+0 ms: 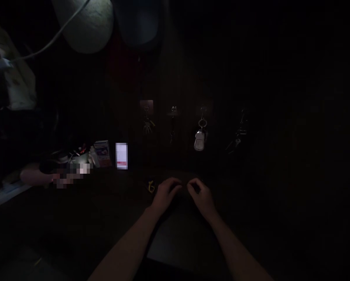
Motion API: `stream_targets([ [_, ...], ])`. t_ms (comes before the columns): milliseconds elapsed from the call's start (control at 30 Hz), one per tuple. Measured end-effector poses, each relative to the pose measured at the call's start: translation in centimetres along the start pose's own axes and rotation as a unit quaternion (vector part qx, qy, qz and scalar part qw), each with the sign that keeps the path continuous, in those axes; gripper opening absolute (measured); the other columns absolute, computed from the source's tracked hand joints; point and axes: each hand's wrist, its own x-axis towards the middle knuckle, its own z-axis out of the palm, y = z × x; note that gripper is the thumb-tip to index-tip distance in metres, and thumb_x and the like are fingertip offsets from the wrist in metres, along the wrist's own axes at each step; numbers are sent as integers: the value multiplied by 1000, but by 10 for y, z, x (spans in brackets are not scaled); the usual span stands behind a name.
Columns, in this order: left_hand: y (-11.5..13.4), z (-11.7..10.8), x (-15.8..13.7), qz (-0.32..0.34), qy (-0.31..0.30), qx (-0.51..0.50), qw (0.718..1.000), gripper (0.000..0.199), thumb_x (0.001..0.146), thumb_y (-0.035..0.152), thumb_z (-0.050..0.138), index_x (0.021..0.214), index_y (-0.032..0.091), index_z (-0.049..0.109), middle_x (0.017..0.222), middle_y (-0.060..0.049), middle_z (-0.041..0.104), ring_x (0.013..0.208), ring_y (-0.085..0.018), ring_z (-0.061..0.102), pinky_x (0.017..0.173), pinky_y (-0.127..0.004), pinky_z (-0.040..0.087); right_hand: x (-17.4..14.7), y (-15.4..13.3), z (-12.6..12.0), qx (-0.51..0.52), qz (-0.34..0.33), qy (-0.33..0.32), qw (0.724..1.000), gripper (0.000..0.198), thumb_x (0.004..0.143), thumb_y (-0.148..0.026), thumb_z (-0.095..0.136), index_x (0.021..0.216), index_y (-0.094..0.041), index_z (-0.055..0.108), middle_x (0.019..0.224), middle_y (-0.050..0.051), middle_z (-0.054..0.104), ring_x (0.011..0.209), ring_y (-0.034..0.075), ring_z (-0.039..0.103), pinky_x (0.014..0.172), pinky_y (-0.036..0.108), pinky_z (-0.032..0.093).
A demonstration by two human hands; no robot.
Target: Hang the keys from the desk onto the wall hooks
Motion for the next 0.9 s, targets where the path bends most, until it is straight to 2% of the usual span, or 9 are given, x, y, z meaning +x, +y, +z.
stream_targets([
  [100, 2, 0, 1, -16, -6, -12, 1000, 20, 81, 29, 54, 98, 24, 64, 99, -3, 67, 92, -17, 60, 85, -30, 45, -1, 1, 0, -10, -27, -5, 1000, 15, 76, -34, 48, 70, -22, 55, 70, 1, 62, 71, 19, 58, 68, 30, 43],
  [200, 6, -2, 3, -13, -28, -9, 999, 16, 81, 29, 54, 86, 23, 68, 88, -3, 68, 84, -17, 62, 80, -29, 47, -1, 3, 0, -7, -34, 5, 999, 15, 76, -34, 47, 70, -22, 55, 71, 2, 62, 73, 19, 59, 69, 30, 44],
  [267, 9, -4, 7, -18, -22, -8, 1000, 16, 80, 31, 54, 81, 22, 68, 85, -3, 68, 80, -16, 62, 77, -28, 47, -1, 6, -2, 3, -27, 17, 999, 16, 77, -35, 48, 75, -22, 56, 74, 2, 64, 75, 19, 59, 71, 30, 44],
  [467, 25, -20, 44, -57, 79, -40, 994, 21, 79, 37, 54, 80, 20, 66, 79, -1, 68, 76, -15, 61, 69, -24, 45, 2, 13, -6, 26, 17, 70, 997, 20, 79, -37, 47, 86, -22, 58, 86, 5, 67, 82, 20, 61, 74, 31, 46],
  [700, 50, -47, 113, -25, 215, -63, 974, 23, 75, 39, 57, 79, 19, 67, 76, 0, 67, 75, -13, 60, 68, -22, 44, 4, 19, -4, 62, 57, 82, 993, 21, 81, -38, 44, 84, -22, 58, 78, 3, 65, 75, 18, 61, 69, 29, 46],
  [900, 61, -58, 155, -12, 272, -86, 958, 23, 72, 37, 60, 79, 17, 67, 76, 0, 67, 73, -13, 60, 66, -22, 44, 5, 22, -4, 80, 82, 97, 989, 24, 81, -42, 44, 82, -22, 59, 77, 3, 65, 73, 18, 60, 68, 27, 45],
])
